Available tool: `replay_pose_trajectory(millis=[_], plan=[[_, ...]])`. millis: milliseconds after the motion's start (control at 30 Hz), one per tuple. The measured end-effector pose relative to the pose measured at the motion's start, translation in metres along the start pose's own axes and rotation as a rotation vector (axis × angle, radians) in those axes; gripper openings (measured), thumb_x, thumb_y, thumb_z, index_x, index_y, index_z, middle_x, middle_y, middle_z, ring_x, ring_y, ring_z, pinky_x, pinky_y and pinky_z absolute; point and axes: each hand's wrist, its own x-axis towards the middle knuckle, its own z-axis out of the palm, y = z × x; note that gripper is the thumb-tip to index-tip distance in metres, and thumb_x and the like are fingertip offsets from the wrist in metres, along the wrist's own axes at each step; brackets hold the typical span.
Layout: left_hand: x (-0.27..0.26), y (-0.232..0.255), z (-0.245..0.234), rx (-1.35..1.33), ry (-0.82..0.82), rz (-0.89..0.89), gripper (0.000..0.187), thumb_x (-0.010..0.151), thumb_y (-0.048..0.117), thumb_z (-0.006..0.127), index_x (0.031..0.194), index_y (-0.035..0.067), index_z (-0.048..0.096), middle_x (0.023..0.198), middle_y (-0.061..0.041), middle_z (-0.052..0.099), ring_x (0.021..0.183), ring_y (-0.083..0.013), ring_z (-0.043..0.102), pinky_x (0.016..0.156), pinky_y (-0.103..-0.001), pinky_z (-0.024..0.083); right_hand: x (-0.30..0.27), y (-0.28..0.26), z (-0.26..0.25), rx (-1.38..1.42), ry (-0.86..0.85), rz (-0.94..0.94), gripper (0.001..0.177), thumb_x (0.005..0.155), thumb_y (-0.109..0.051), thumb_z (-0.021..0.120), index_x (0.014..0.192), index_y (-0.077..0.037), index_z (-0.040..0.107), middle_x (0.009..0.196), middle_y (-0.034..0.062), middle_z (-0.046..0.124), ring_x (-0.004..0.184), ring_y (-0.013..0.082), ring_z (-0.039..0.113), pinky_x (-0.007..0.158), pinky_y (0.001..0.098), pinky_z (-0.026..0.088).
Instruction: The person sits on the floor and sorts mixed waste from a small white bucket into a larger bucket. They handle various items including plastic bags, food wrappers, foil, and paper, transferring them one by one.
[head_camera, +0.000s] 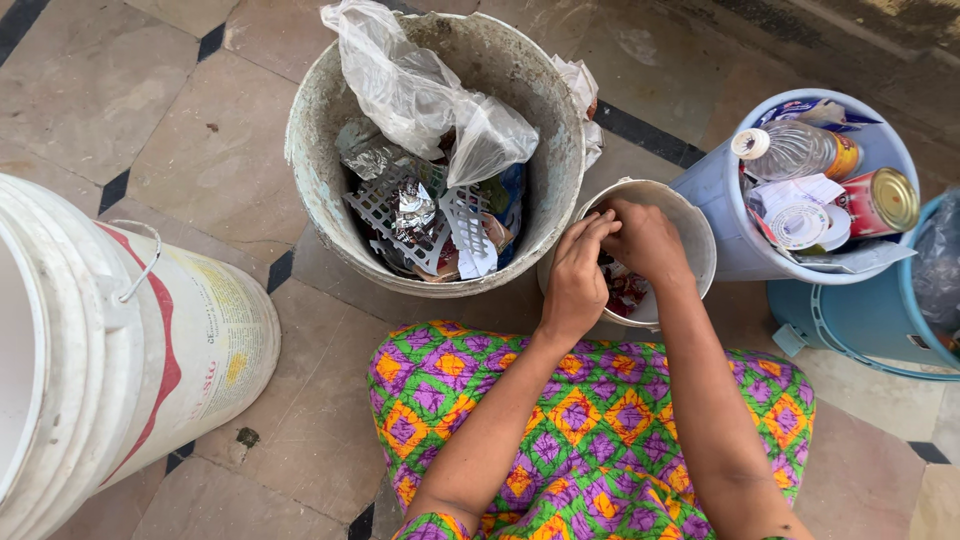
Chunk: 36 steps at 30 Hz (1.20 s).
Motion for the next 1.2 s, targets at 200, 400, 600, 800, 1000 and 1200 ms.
replay_pose_trajectory(millis=[200,400,600,800,1000,1200], plan=[[0.001,0.001,0.002,-0.030,0.001,-0.038,0.050,0.090,-0.016,0.042,0.137,-0.003,0.056,0.134,-0.017,0.065,0.134,-0.0351,0.058,0.115,-0.044,0.047,-0.043,-0.008,-0.034,0.326,0.348,0.060,0.020,0.088,0.000,0.069,0.107,0.000,0.075,0.096,0.0116,0.074,0.076,0.0178,0.074,0.070,0.0298,0.059],[-0.001,0.003,0.003,-0.004,-0.009,-0.058,0.055,0.087,-0.016,0.044,0.140,-0.003,0.053,0.136,-0.023,0.060,0.132,-0.0384,0.056,0.111,-0.047,0.046,-0.069,-0.016,-0.067,0.474,0.519,0.200,0.019,0.092,0.004,0.070,0.110,0.006,0.075,0.094,0.0096,0.075,0.082,0.0097,0.072,0.072,0.0235,0.056],[-0.001,0.006,-0.001,0.053,-0.024,0.008,0.055,0.086,-0.018,0.046,0.138,-0.002,0.053,0.134,-0.020,0.063,0.134,-0.0369,0.056,0.114,-0.046,0.044,-0.056,-0.065,-0.080,0.835,0.515,0.002,0.024,0.098,0.009,0.064,0.122,0.010,0.065,0.110,0.0119,0.073,0.099,0.0155,0.073,0.089,0.0260,0.061],[-0.002,0.008,-0.004,0.034,-0.019,-0.003,0.056,0.083,-0.020,0.049,0.137,-0.003,0.054,0.134,-0.021,0.063,0.133,-0.0376,0.057,0.112,-0.047,0.046,-0.033,-0.092,-0.062,0.907,0.389,-0.133,0.023,0.099,0.009,0.061,0.122,0.009,0.064,0.121,0.0122,0.070,0.111,0.0180,0.071,0.091,0.0286,0.061],[-0.001,0.002,0.001,0.033,-0.014,-0.032,0.057,0.083,-0.018,0.044,0.138,-0.004,0.054,0.136,-0.021,0.063,0.134,-0.0384,0.056,0.114,-0.046,0.045,-0.032,-0.029,-0.048,0.424,0.237,0.055,0.020,0.099,0.006,0.056,0.103,0.004,0.075,0.096,0.0131,0.079,0.094,0.0225,0.078,0.086,0.0329,0.063],[-0.002,-0.003,0.002,-0.066,-0.005,-0.095,0.059,0.083,-0.017,0.040,0.139,-0.005,0.054,0.140,-0.020,0.061,0.134,-0.0360,0.058,0.116,-0.044,0.045,0.002,0.034,-0.002,-0.141,-0.367,0.125,0.033,0.083,-0.004,0.069,0.112,-0.017,0.077,0.109,0.0084,0.076,0.104,0.0307,0.072,0.089,0.0439,0.056]])
